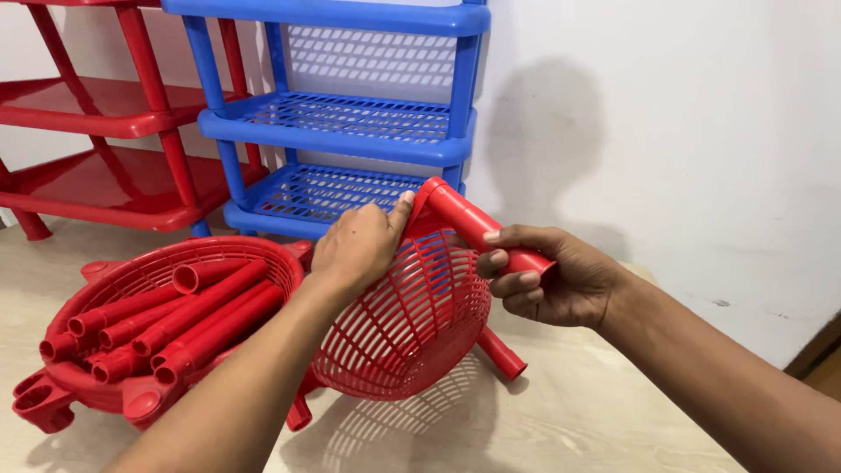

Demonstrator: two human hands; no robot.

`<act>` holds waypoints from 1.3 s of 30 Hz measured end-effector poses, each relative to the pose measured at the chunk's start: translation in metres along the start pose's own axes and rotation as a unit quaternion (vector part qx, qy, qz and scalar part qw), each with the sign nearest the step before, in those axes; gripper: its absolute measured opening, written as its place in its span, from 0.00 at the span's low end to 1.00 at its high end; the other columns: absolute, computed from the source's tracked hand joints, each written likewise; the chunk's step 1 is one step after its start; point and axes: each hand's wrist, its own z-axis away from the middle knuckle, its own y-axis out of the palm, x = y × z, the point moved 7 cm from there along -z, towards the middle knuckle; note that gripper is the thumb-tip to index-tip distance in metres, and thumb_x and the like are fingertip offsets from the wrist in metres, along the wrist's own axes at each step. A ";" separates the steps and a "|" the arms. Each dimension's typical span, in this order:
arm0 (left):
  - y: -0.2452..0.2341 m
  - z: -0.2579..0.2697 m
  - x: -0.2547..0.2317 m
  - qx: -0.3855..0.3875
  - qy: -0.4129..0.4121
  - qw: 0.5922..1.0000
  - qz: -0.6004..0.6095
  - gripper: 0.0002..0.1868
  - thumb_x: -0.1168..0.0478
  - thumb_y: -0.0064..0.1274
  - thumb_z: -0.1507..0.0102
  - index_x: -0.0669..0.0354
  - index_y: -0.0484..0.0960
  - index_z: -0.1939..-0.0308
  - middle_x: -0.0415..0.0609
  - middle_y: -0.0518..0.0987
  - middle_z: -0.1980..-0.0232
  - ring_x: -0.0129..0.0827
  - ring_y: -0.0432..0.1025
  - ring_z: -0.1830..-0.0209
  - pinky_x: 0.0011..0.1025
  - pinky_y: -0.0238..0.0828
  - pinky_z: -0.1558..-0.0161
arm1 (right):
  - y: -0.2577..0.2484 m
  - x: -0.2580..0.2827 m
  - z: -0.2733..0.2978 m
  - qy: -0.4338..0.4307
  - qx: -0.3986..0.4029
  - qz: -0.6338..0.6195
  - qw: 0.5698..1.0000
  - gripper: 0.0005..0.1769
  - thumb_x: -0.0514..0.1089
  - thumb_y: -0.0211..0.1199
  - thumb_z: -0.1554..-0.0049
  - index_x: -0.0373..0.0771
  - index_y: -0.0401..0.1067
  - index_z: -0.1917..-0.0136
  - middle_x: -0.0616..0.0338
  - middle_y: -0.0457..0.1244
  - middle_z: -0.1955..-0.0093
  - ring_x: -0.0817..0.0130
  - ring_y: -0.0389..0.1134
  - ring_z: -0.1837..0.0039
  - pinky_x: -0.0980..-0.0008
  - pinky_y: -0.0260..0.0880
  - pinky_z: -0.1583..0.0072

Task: The person assembles a red plastic basket by inserting red rods into its rim, then disassembles a blue plastic shelving unit by removing its vertical poles and shelves. The person handles the baskets and shelving components by hand on a light-colored table.

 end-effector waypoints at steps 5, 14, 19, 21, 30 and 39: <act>-0.001 0.000 -0.003 0.012 -0.009 1.000 -0.023 0.44 0.30 0.27 0.31 0.65 0.87 0.61 0.69 0.82 0.53 0.64 0.76 0.49 0.56 0.71 0.46 | -0.006 0.011 0.008 -0.045 -0.210 0.281 0.935 0.23 0.45 0.63 0.41 0.33 0.64 0.36 0.64 0.62 0.64 0.77 0.61 0.71 0.74 0.61 0.69; 0.010 -0.004 0.002 0.025 -0.003 1.000 -0.006 0.44 0.30 0.28 0.32 0.66 0.86 0.63 0.71 0.81 0.56 0.65 0.76 0.50 0.58 0.70 0.47 | 0.030 0.008 0.014 -0.079 -0.340 0.705 0.617 0.38 0.54 0.65 0.44 0.49 0.56 0.24 0.56 0.70 0.54 0.62 0.71 0.61 0.58 0.74 0.56; 0.005 0.004 0.018 0.005 0.015 1.000 0.006 0.46 0.29 0.28 0.32 0.69 0.85 0.70 0.72 0.82 0.62 0.66 0.77 0.55 0.58 0.72 0.51 | 0.024 -0.022 0.003 0.027 -0.138 0.118 0.983 0.28 0.55 0.59 0.35 0.30 0.61 0.33 0.53 0.68 0.54 0.63 0.73 0.57 0.61 0.75 0.50; 0.004 0.007 0.019 -0.007 0.019 1.000 0.022 0.45 0.30 0.28 0.32 0.67 0.85 0.71 0.72 0.82 0.64 0.66 0.77 0.57 0.59 0.72 0.52 | 0.016 -0.038 0.003 0.040 -0.135 0.013 0.990 0.29 0.57 0.55 0.40 0.34 0.63 0.36 0.57 0.67 0.58 0.66 0.71 0.61 0.59 0.76 0.53; 0.008 0.012 0.019 -0.007 -0.007 1.000 -0.006 0.46 0.29 0.26 0.31 0.66 0.85 0.70 0.71 0.82 0.62 0.67 0.77 0.56 0.59 0.72 0.51 | -0.005 -0.018 0.010 -0.049 -0.276 0.469 0.838 0.29 0.60 0.60 0.40 0.36 0.69 0.36 0.62 0.61 0.69 0.71 0.62 0.73 0.65 0.64 0.70; 0.022 0.032 0.017 -0.001 0.004 1.000 0.017 0.46 0.31 0.25 0.31 0.66 0.84 0.73 0.69 0.82 0.64 0.66 0.77 0.57 0.59 0.72 0.52 | -0.001 -0.019 0.029 -0.044 -0.347 0.624 0.699 0.41 0.74 0.48 0.42 0.34 0.70 0.40 0.51 0.67 0.57 0.61 0.71 0.58 0.57 0.73 0.57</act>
